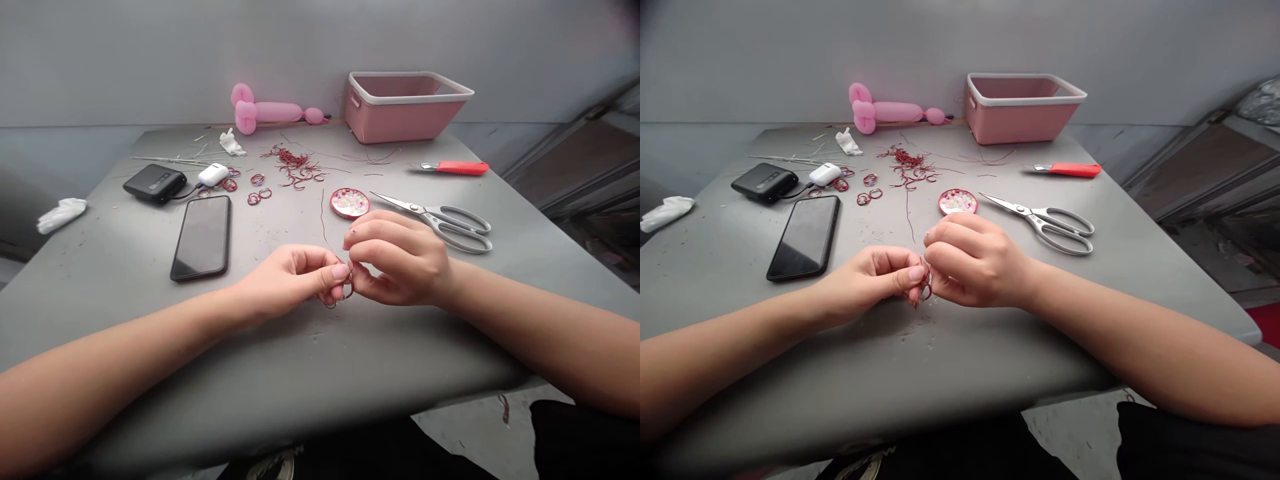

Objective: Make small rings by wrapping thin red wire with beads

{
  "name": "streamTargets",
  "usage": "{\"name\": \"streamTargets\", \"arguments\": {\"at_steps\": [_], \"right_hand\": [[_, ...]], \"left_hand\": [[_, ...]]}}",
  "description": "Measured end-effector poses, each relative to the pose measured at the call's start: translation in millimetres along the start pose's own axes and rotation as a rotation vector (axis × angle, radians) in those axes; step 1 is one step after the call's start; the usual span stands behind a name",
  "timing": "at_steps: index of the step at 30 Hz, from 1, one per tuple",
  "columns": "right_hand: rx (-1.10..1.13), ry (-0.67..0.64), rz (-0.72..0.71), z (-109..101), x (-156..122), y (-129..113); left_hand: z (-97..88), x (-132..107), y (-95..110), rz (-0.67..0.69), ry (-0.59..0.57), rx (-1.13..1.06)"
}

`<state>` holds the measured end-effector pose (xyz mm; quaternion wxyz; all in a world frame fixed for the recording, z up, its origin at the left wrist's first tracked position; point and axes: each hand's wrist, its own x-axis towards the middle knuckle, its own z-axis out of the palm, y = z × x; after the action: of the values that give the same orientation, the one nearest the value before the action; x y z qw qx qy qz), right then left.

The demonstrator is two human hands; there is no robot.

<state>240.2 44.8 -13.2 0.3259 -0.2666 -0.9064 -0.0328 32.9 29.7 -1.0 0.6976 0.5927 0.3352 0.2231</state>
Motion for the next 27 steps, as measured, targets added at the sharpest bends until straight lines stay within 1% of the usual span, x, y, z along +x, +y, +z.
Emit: {"name": "streamTargets", "arguments": {"at_steps": [3, 6, 11, 14, 16, 19, 21, 24, 27], "right_hand": [[-0.057, 0.027, 0.009, -0.4, 0.0, -1.0], [-0.111, 0.075, 0.004, -1.0, 0.4, -2.7], [-0.111, 0.216, -0.035, 4.7, 2.9, -9.0], [-0.206, 0.299, -0.010, 8.8, 4.5, -8.3], [-0.275, 0.334, -0.019, 9.4, 5.2, -5.2], [-0.296, 0.333, -0.057, 6.9, 5.6, -0.4], [-0.296, 0.303, -0.054, 4.9, 5.6, 0.9], [-0.264, 0.240, 0.013, 4.0, 5.2, 0.9], [-0.212, 0.221, 0.065, 4.6, 4.7, 5.2]], "left_hand": [[-1.7, 1.6, -2.9, 0.014, 0.024, -0.021], [-2.3, 3.6, -5.3, 0.013, 0.039, -0.088], [-0.5, 5.9, -6.5, 0.011, 0.064, -0.192], [0.2, 7.2, -7.9, 0.032, 0.125, -0.209], [0.2, 8.0, -9.1, 0.041, 0.153, -0.219], [-0.4, 8.8, -10.3, 0.034, 0.157, -0.235], [-1.1, 9.2, -10.7, 0.025, 0.151, -0.238], [-2.4, 9.4, -10.7, 0.004, 0.144, -0.235], [-1.9, 8.2, -10.2, -0.001, 0.137, -0.226]]}}
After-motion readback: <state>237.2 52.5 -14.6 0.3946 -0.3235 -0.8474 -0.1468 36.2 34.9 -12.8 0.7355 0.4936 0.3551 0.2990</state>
